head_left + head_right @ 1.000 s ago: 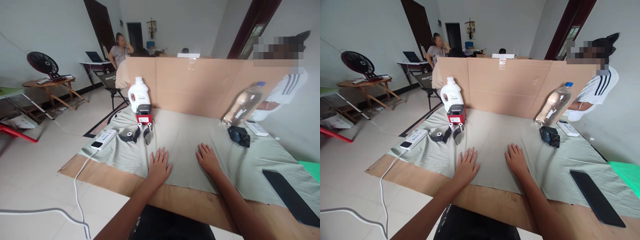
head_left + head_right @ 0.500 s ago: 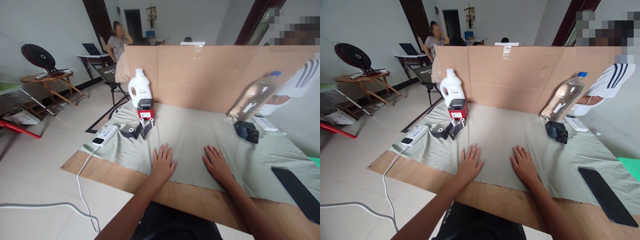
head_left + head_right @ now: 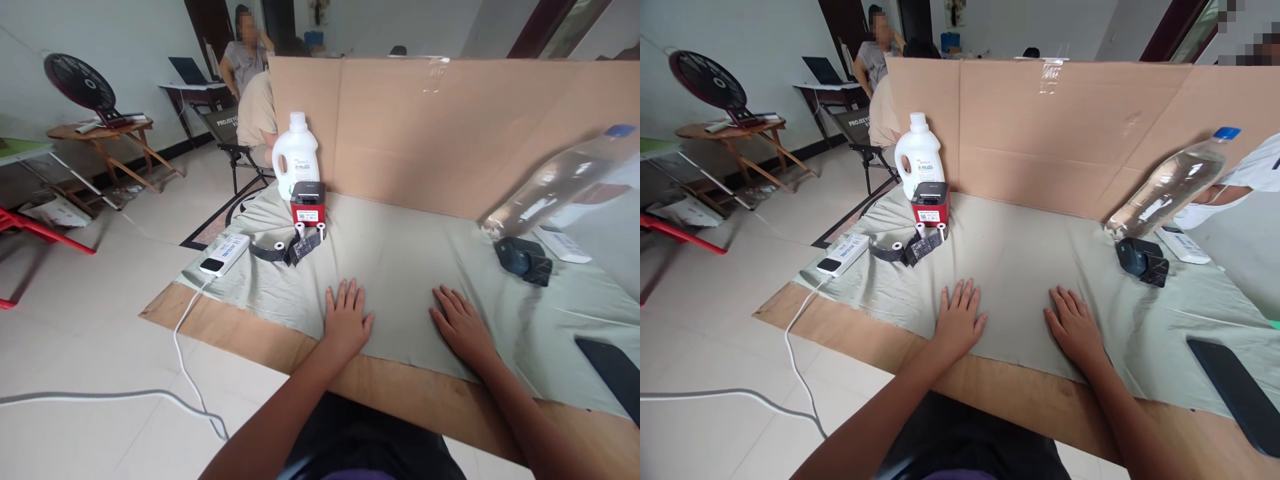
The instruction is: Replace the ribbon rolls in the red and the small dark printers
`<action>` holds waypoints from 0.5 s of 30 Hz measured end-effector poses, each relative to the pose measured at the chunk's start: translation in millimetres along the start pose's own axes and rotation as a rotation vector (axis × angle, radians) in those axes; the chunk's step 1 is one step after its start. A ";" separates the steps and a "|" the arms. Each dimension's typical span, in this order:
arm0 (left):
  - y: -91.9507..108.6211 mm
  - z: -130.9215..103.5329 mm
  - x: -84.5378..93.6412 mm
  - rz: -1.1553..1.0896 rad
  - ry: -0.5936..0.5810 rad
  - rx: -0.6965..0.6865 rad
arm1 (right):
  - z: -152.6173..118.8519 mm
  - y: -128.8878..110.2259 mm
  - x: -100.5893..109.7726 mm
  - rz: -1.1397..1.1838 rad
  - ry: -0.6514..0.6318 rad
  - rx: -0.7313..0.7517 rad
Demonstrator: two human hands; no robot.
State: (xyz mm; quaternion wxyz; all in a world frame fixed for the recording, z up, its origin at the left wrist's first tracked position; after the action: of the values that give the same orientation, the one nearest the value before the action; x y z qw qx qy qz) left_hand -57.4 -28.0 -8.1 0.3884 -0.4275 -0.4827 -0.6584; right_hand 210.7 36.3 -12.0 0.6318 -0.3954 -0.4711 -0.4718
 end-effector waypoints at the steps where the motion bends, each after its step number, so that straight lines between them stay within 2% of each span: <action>1: 0.4 -0.3 -0.2 0.002 -0.007 -0.003 | -0.2 -0.5 0.3 -0.004 0.001 -0.001; 6: 6.4 -3.6 1.5 0.012 -0.020 -0.002 | -2.7 -1.9 0.7 -0.001 0.008 -0.016; 9: 3.6 -1.1 20.1 -0.080 -0.052 0.009 | -2.3 -0.9 2.2 -0.006 0.023 -0.034; 11: -13.1 8.0 47.5 -0.236 -0.042 0.059 | 5.3 -4.2 5.7 -0.004 0.020 -0.052; 12: -29.6 15.8 67.5 -0.331 0.025 0.119 | 13.1 -9.4 8.1 0.015 0.008 -0.056; 15: -101.2 50.2 137.8 -0.555 0.452 0.257 | 57.4 -48.9 17.1 0.226 -0.060 -0.018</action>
State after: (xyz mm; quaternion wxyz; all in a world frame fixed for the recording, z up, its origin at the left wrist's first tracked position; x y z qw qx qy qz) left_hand -187.3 30.5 98.9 0.3424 -0.0723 -0.5609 -0.7503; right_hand 152.4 74.8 21.2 0.6631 -0.4653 -0.4380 -0.3899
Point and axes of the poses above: each hand's wrist, its own z-axis towards the middle knuckle, its own x-axis out of the back of the hand, y = z × x, the point moved 7 cm from there along z, towards the middle knuckle, and after that the axes turned 6 degrees about -x, right-handed, at the moved point
